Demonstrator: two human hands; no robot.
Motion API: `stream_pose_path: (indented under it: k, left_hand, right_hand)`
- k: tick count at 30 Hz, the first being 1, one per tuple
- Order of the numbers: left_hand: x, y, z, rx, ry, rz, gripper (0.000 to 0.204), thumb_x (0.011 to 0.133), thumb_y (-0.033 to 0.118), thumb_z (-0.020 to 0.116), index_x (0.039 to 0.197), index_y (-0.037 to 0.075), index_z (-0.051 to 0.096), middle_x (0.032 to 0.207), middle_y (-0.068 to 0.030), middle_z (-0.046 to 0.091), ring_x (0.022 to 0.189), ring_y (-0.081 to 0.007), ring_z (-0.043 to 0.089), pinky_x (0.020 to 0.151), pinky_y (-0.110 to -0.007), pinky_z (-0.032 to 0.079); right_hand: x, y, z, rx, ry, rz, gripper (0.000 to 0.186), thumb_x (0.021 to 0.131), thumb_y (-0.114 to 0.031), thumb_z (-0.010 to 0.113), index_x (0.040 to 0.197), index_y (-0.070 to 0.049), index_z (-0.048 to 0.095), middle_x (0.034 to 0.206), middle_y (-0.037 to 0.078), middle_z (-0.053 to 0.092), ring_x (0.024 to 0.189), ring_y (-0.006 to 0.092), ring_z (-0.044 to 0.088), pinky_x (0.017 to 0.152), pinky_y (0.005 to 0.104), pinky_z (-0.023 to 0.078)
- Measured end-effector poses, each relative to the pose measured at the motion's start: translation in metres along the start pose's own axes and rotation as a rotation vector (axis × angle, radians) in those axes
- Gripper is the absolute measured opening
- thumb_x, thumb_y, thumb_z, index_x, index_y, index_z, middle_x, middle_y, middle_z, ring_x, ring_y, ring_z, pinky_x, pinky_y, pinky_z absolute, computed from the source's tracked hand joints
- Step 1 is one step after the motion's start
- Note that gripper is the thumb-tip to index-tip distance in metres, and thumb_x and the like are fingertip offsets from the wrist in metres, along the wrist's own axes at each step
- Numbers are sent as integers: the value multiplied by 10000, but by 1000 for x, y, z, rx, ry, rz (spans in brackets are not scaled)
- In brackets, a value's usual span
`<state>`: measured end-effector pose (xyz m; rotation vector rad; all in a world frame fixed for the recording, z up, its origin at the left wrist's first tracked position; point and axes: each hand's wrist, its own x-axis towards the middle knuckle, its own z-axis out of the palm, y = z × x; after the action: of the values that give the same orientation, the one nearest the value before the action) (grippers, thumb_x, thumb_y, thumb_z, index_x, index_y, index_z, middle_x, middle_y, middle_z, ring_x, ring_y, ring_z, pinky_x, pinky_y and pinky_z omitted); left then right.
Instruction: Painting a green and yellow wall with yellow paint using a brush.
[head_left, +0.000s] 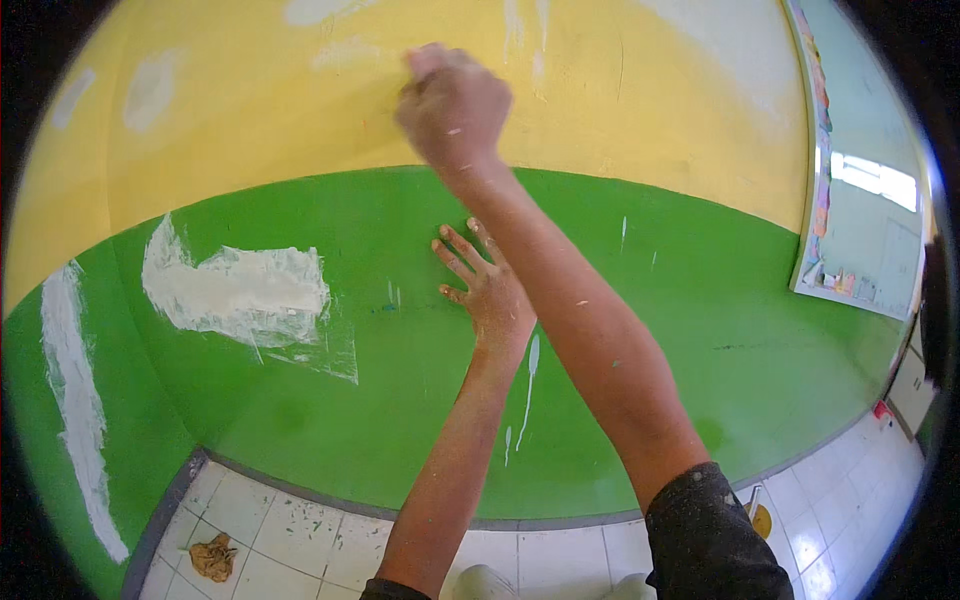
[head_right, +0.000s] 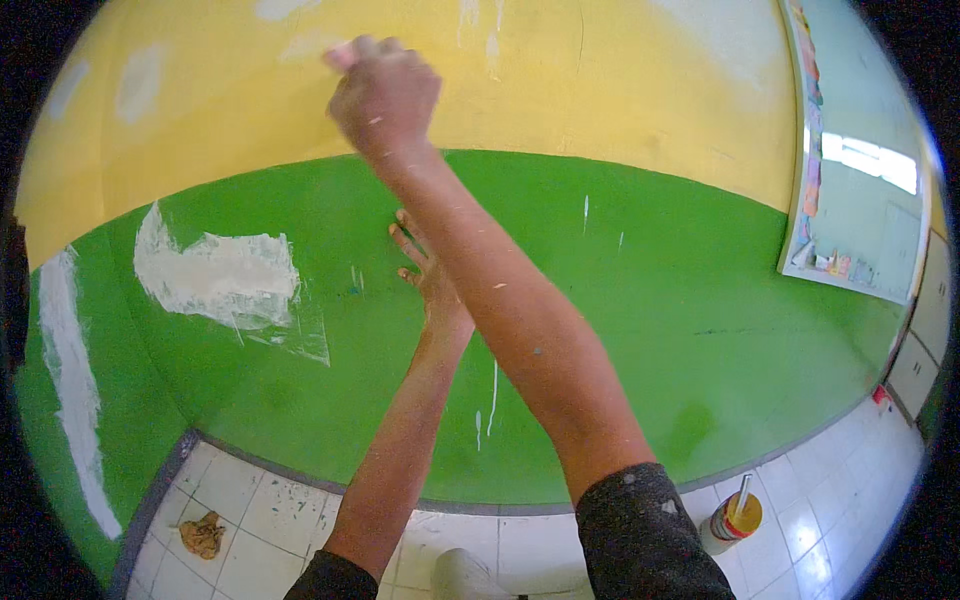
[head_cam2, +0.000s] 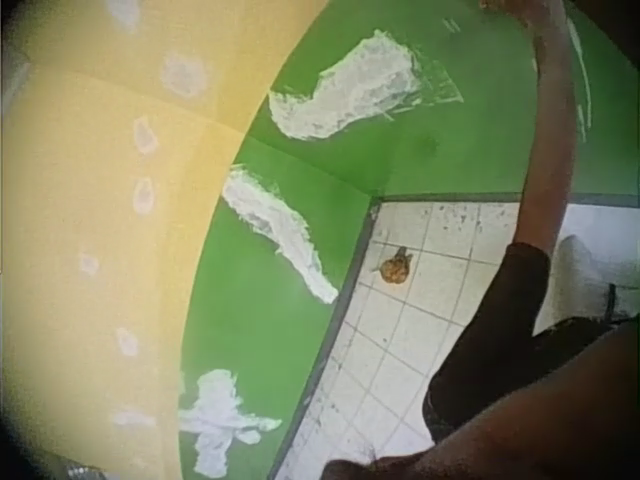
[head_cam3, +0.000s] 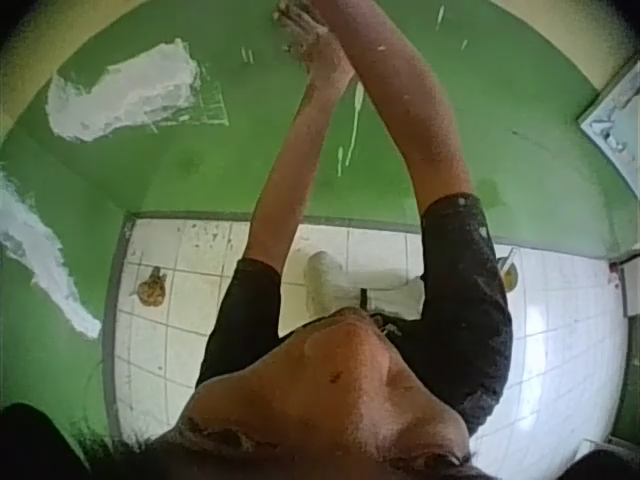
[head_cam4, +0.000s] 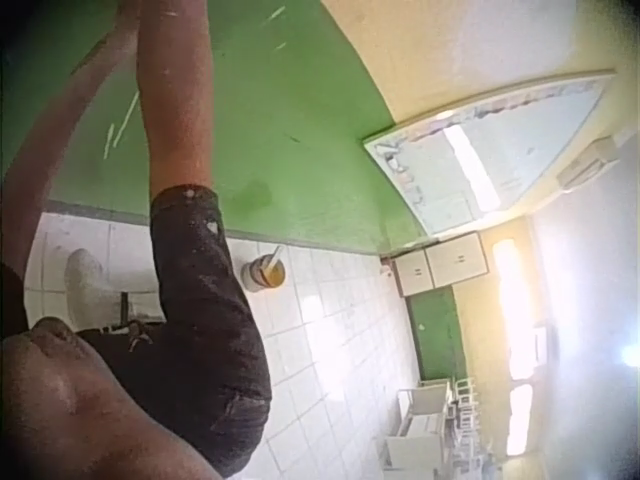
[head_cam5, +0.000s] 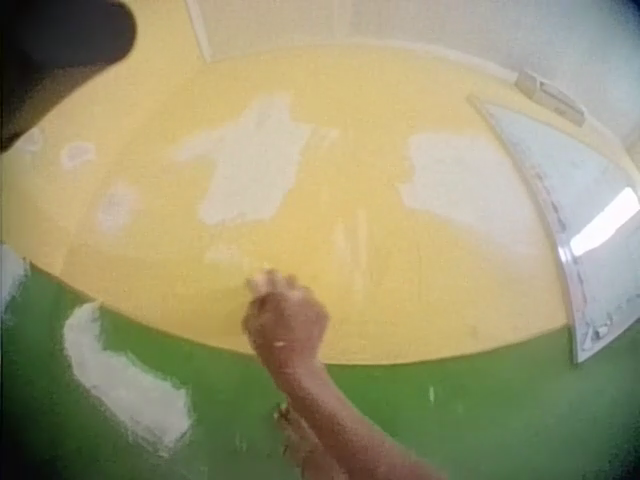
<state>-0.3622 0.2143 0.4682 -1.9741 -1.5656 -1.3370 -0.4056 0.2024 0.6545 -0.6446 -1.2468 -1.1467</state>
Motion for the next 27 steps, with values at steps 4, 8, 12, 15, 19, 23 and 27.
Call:
stream_pose_path:
  k: [4, 8, 12, 15, 19, 23, 27]
  left_hand:
    - [1, 7, -17, -86, -77, -87, 1102, 765, 489, 719, 1469, -41, 58, 1493, -351, -30, 1389, -513, 12, 942, -709, 348]
    - [0, -3, -20, -46, -12, -80, 1100, 738, 461, 753, 1460, -65, 109, 1487, -369, 6, 1382, -526, 51, 915, -689, 398]
    - [0, 3, -21, -64, -50, -74, 1120, 741, 473, 750, 1466, -54, 77, 1490, -362, -8, 1387, -516, 32, 935, -693, 375]
    - [0, 6, -20, -75, -66, -80, 1142, 737, 492, 749, 1471, -44, 57, 1495, -353, -22, 1392, -505, 15, 958, -694, 352]
    - [-1, -1, -22, -55, -42, -63, 1098, 760, 469, 732, 1465, -59, 76, 1489, -368, -11, 1386, -524, 16, 948, -686, 368]
    - [0, 1, -21, -61, -72, -77, 1108, 761, 472, 729, 1469, -51, 57, 1498, -352, -6, 1394, -506, 12, 976, -684, 338]
    - [-3, 1, -13, -61, -16, -77, 1125, 725, 467, 759, 1477, -23, 81, 1512, -322, 3, 1406, -477, 22, 988, -683, 326]
  right_hand:
    - [12, 97, -31, 285, 190, 323, 83, 693, -139, 674, 712, -59, 662, 625, 138, 656, 595, 265, 662, 564, 340, 509]
    - [6, 208, -117, 739, 220, 718, 219, 790, -44, 635, 983, 53, 669, 872, 148, 668, 677, 258, 672, 619, 361, 606]
    - [-1, 297, -222, 644, 247, 621, 256, 824, -92, 636, 1037, 51, 651, 896, 148, 677, 733, 251, 684, 671, 357, 605]
    - [-1, 325, -250, 479, 365, 513, 171, 784, -22, 662, 940, 48, 667, 886, 144, 681, 703, 238, 669, 611, 348, 600]
    - [-15, 272, -223, -265, 270, 257, 158, 754, -134, 711, 908, -105, 690, 873, 53, 712, 678, 147, 672, 599, 288, 526]
    - [-36, 177, -132, -455, 152, -65, 149, 867, -239, 596, 934, -114, 642, 764, 88, 611, 659, 285, 595, 536, 401, 469]
    - [-50, 95, -74, -194, -42, -92, 111, 751, -119, 586, 861, -104, 590, 866, 158, 590, 749, 319, 590, 563, 429, 469]
